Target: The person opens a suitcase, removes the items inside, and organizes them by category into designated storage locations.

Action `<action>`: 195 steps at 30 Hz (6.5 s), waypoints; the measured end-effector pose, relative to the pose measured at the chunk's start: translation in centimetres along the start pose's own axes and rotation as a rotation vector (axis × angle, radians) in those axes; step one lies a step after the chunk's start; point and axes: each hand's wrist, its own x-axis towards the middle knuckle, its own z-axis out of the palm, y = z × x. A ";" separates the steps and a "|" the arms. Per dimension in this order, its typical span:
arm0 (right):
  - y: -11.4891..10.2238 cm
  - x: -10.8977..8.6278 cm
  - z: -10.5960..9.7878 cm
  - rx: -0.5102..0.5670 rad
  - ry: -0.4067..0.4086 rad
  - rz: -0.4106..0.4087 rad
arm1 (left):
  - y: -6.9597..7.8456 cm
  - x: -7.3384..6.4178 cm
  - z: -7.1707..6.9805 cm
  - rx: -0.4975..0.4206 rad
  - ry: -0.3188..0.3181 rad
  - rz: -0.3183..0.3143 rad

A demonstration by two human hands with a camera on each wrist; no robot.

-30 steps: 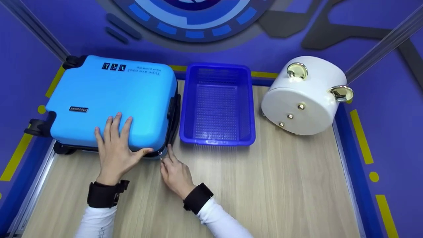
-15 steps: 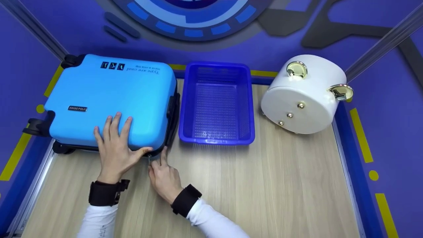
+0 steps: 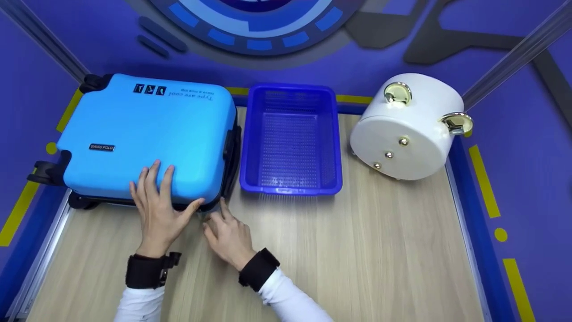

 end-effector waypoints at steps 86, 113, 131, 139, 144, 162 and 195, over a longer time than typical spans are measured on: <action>0.9 9.4 -1.1 0.101 0.015 -0.290 | -5.4 -6.9 -0.4 0.049 0.054 -0.369; 1.4 9.9 -2.3 0.126 -0.037 -0.340 | -6.4 -6.8 -2.1 0.064 0.045 -0.376; 3.7 11.3 -5.6 0.116 -0.097 -0.251 | -2.2 -6.6 1.4 -0.022 0.028 -0.334; 4.1 12.2 -6.2 0.057 -0.039 -0.125 | -0.5 -4.8 3.1 -0.013 -0.015 -0.338; 3.2 12.4 -6.2 -0.026 -0.018 -0.084 | -0.3 -4.2 3.4 0.009 -0.023 -0.344; 0.7 13.4 -3.7 -0.504 -0.010 -0.317 | -1.4 -4.5 3.1 -0.017 -0.006 -0.312; 0.8 13.2 -3.3 -0.459 0.016 -0.298 | -8.5 -7.6 -3.5 0.187 0.151 -0.540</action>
